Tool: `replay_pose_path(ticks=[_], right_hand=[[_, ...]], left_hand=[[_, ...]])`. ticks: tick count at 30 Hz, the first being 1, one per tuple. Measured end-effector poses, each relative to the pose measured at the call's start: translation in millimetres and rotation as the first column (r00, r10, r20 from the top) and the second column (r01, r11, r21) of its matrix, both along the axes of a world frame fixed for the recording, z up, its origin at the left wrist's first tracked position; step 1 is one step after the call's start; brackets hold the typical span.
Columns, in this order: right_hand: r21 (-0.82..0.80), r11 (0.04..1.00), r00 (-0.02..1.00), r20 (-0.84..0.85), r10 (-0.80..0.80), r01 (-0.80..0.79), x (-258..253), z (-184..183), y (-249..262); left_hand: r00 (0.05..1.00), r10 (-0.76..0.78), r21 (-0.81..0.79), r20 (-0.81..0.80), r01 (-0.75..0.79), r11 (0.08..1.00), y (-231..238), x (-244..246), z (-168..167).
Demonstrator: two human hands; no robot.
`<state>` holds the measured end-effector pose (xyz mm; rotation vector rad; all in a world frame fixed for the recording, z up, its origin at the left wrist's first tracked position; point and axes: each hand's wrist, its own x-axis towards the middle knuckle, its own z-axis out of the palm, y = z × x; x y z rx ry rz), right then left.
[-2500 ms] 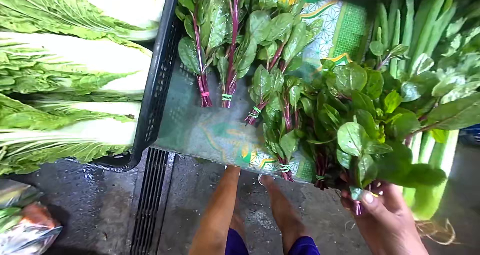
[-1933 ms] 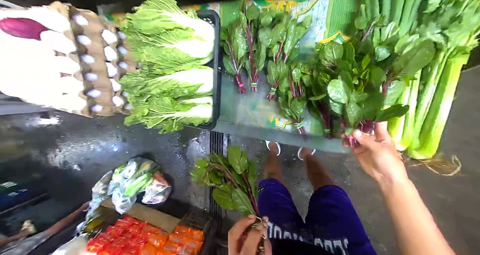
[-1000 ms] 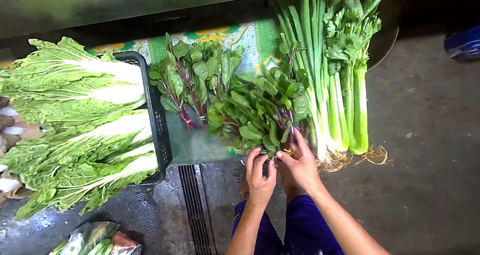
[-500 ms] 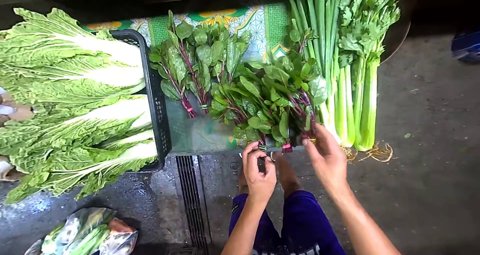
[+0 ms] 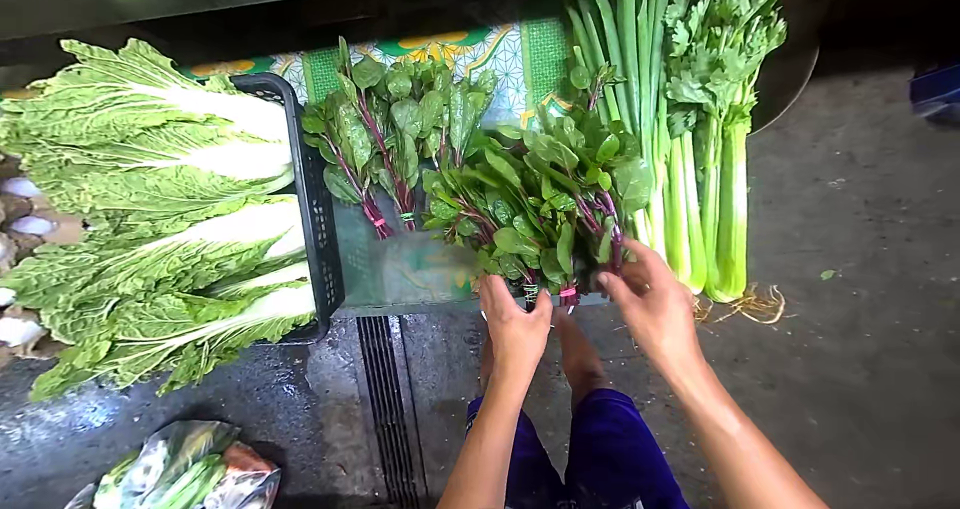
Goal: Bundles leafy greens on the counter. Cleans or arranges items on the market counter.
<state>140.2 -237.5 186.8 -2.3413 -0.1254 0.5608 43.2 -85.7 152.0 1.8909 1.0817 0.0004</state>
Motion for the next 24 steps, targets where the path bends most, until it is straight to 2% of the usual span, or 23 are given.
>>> replay_pose_path(ticks=[6,12,15,17,19,21,22,24], right_hand=[[-0.073,0.995,0.995,-0.079,0.061,-0.067,6,-7,2],[-0.037,0.998,0.991,-0.126,0.041,-0.046,1,-5,6],[-0.013,0.999,0.992,-0.118,0.032,-0.034,-1,4,0],[0.004,0.999,0.994,-0.094,0.052,-0.051,-3,18,-4],[0.040,0.996,0.994,-0.074,0.083,-0.080,-8,34,-7],[0.141,0.979,0.982,-0.092,0.164,-0.150,-17,48,-4],[0.206,0.958,0.969,-0.105,0.223,-0.198,-24,51,2],[0.307,0.909,0.930,-0.144,0.337,-0.282,-39,53,24]], left_hand=[[0.997,-0.072,0.070,0.029,0.070,0.995,9,-1,-8],[0.999,-0.038,0.330,0.026,0.027,0.944,-10,8,-19],[0.998,-0.040,0.265,0.048,0.026,0.964,-8,7,-16],[0.996,-0.021,0.130,0.090,0.009,0.992,-3,1,-8],[0.978,0.015,-0.042,0.206,-0.006,0.999,10,-12,1],[0.947,0.071,-0.129,0.314,-0.032,0.991,32,-24,11],[0.935,0.097,-0.101,0.340,-0.067,0.993,46,-26,16],[0.943,0.127,0.071,0.307,-0.155,0.985,79,-23,17]])
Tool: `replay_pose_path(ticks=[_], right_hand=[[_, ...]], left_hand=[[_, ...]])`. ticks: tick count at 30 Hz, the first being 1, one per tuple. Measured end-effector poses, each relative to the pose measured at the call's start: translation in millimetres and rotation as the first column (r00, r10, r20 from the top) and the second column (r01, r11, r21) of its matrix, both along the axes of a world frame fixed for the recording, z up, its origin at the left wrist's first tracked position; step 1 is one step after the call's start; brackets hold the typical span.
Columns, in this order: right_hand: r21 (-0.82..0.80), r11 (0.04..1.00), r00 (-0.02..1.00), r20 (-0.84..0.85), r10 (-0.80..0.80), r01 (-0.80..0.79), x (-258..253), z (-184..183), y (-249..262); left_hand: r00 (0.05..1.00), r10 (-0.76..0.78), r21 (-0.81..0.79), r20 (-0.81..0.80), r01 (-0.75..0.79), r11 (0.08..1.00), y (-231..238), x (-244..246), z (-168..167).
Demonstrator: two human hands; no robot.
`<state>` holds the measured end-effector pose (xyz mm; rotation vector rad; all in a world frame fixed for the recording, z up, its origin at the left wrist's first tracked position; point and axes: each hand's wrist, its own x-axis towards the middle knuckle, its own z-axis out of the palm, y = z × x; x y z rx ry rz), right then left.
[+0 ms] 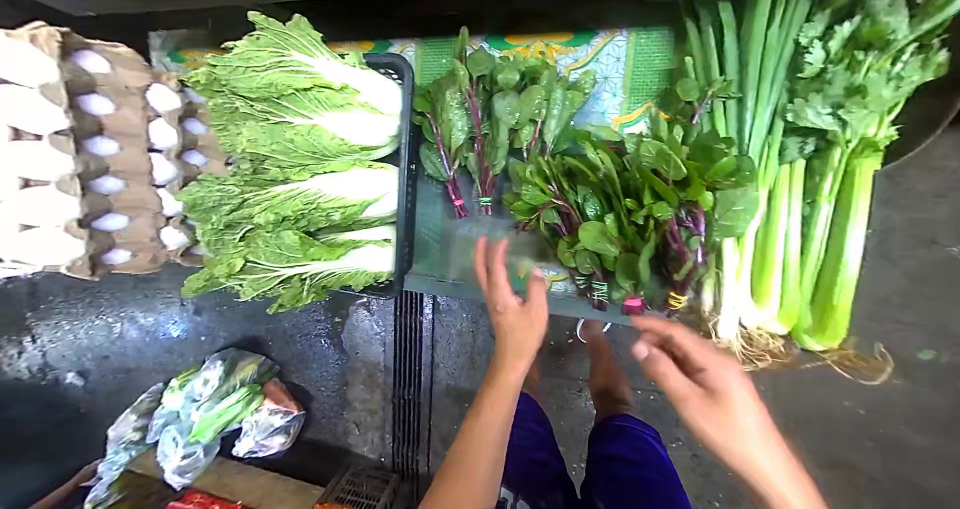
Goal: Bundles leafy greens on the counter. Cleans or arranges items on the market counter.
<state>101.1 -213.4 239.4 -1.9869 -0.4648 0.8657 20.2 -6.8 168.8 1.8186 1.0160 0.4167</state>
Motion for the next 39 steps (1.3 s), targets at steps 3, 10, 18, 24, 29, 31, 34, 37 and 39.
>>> replay_pose_path(ticks=[3,10,18,24,29,31,34,37,39], right_hand=[[0.017,0.995,0.978,-0.182,0.099,-0.097,-18,-14,55],[-0.010,0.865,0.748,-0.498,-0.438,0.501,-20,-79,187],[-0.042,0.586,0.357,-0.756,-0.548,0.809,-13,-72,251],[0.020,0.635,0.532,-0.568,-0.628,0.772,-9,-57,279],[0.256,0.680,0.640,-0.655,-0.400,0.687,-16,-16,261],[0.367,0.675,0.656,-0.719,-0.230,0.640,-20,-4,240],[0.506,0.660,0.703,-0.710,-0.047,0.555,-23,0,200],[0.564,0.661,0.772,-0.634,-0.039,0.496,-25,-1,162],[0.568,0.672,0.804,-0.591,-0.069,0.475,-22,-1,138]], left_hand=[[0.977,0.048,0.192,-0.206,-0.008,0.981,53,16,-17],[0.870,-0.011,0.245,-0.493,0.151,0.958,125,59,-33],[0.946,-0.106,-0.233,-0.307,0.033,0.972,157,44,10],[0.992,-0.015,-0.454,-0.127,-0.044,0.890,167,40,10],[0.987,0.161,-0.689,0.017,-0.105,0.717,171,32,-1],[0.990,0.143,-0.685,-0.017,-0.116,0.719,170,27,-1],[0.993,0.091,-0.614,-0.069,-0.114,0.781,163,26,6],[0.997,0.006,-0.529,-0.080,-0.047,0.847,150,22,13],[0.996,-0.056,-0.441,-0.063,0.022,0.897,144,17,13]])
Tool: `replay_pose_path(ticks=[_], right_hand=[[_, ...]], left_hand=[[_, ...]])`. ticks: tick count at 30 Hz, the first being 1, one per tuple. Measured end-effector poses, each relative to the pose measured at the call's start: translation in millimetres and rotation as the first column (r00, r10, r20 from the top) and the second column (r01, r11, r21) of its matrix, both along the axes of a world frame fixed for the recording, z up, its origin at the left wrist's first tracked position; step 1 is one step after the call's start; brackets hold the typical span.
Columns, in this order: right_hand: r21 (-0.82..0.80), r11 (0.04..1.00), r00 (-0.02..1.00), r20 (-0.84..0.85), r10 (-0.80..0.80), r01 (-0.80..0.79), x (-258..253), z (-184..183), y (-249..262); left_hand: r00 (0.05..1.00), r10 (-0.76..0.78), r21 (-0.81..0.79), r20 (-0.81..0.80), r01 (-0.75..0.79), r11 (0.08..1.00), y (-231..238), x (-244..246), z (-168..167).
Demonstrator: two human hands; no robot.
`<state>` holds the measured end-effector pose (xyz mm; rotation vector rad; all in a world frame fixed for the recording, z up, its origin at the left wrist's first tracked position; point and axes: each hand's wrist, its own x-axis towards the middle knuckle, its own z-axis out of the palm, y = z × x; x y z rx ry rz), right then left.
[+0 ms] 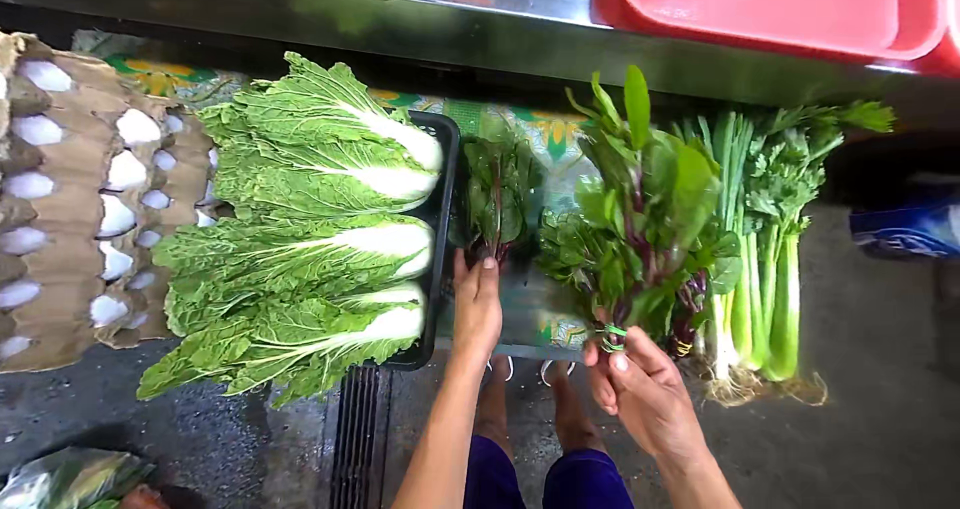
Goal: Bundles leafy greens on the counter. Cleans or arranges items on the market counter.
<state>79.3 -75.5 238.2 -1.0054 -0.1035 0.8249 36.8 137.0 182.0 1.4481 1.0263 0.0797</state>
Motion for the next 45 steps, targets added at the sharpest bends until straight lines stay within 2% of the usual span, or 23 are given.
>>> replay_pose_path(ticks=[5,10,14,16,19,22,24,26,29,31,34,41,43,45], right_hand=[[-0.060,0.994,0.995,0.041,-0.086,0.088,9,-2,-44],[-0.184,0.953,0.968,0.119,-0.221,0.240,16,-5,-70],[-0.202,0.941,0.956,0.172,-0.237,0.270,30,-1,-103],[-0.209,0.944,0.957,0.195,-0.214,0.254,35,3,-123],[-0.218,0.942,0.956,0.204,-0.211,0.254,39,5,-148],[-0.232,0.939,0.958,0.194,-0.211,0.254,41,6,-167],[-0.223,0.945,0.963,0.180,-0.202,0.240,42,6,-177],[-0.217,0.948,0.966,0.164,-0.199,0.232,44,4,-188],[-0.237,0.940,0.967,0.133,-0.218,0.245,47,2,-202],[-0.257,0.931,0.965,0.107,-0.239,0.260,50,1,-207],[-0.286,0.926,0.970,0.069,-0.235,0.244,56,-4,-209],[-0.313,0.941,0.990,-0.021,-0.141,0.128,75,-19,-211],[-0.330,0.939,0.994,-0.007,-0.105,0.097,79,-22,-216],[-0.379,0.923,0.997,0.066,-0.042,0.064,78,-23,-217]], left_hand=[[0.985,-0.123,0.176,0.121,0.101,0.979,-13,-11,17],[0.963,-0.202,0.152,0.180,0.176,0.973,-25,-24,45],[0.968,-0.150,0.159,0.202,0.119,0.980,-44,-34,55],[0.965,-0.080,0.073,0.248,0.063,0.995,-55,-39,60],[0.958,0.042,-0.220,0.283,0.022,0.975,-79,-38,72],[0.937,0.044,-0.519,0.348,0.154,0.841,-117,-29,78],[0.925,0.059,-0.591,0.375,0.189,0.784,-150,-19,77],[0.922,0.082,-0.548,0.380,0.153,0.822,-186,-8,75],[0.916,0.144,-0.332,0.375,-0.012,0.943,-231,12,73],[0.905,0.195,-0.185,0.377,-0.132,0.974,-253,25,71],[0.896,0.254,-0.047,0.363,-0.255,0.966,-280,40,67],[0.866,0.369,-0.006,0.337,-0.389,0.921,-312,58,58],[0.888,0.334,0.069,0.315,-0.373,0.925,-315,57,51],[0.937,0.249,0.133,0.246,-0.287,0.949,-317,55,42]])
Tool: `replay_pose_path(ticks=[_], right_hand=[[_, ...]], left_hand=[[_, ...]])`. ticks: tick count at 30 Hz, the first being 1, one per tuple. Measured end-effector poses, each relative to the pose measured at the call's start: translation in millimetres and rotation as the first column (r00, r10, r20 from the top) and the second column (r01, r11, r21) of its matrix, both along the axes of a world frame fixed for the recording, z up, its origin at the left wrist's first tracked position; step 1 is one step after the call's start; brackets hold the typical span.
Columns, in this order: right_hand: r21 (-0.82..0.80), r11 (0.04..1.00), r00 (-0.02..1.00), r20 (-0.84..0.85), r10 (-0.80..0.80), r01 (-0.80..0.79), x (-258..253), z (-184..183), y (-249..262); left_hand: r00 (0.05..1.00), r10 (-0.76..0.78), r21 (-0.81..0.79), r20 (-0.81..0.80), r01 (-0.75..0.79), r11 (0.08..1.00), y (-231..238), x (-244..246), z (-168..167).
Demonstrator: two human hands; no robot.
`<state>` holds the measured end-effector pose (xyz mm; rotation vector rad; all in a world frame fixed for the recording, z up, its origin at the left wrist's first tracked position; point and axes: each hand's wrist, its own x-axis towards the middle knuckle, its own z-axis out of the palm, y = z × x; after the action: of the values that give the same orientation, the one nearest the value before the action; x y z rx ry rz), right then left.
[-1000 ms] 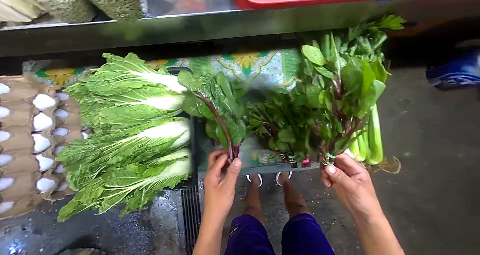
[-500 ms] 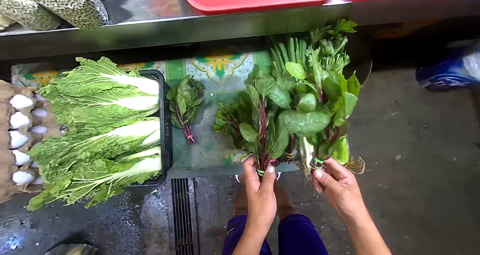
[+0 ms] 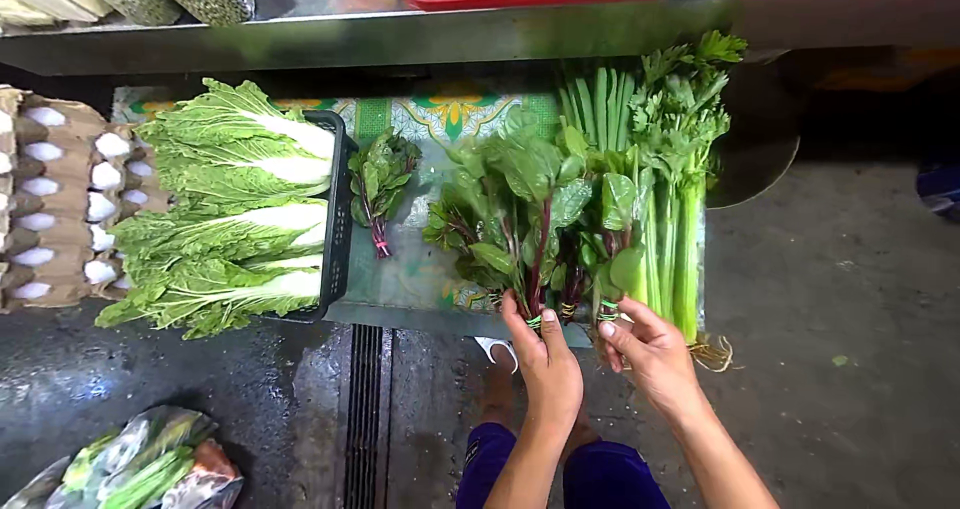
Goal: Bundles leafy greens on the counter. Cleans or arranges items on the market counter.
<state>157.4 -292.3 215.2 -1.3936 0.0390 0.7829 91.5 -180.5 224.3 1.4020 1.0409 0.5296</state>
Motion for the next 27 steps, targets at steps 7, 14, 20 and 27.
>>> replay_pose_path(ticks=[7,14,20,27], right_hand=[[-0.326,0.940,0.971,0.178,0.162,-0.097,-10,-21,17],[-0.320,0.941,0.921,0.322,0.220,-0.113,-9,-25,14],[-0.425,0.876,0.919,0.203,0.339,-0.230,-1,-29,12],[-0.448,0.871,0.885,0.299,0.356,-0.199,-9,-32,22]], left_hand=[[0.983,-0.179,-0.065,-0.050,0.175,0.982,-2,-6,-15],[0.988,-0.157,-0.009,0.010,0.157,0.988,2,-5,-18],[0.934,-0.192,0.316,-0.301,0.288,0.904,20,-21,-30],[0.903,-0.215,0.458,-0.372,0.380,0.803,15,-17,-42]])
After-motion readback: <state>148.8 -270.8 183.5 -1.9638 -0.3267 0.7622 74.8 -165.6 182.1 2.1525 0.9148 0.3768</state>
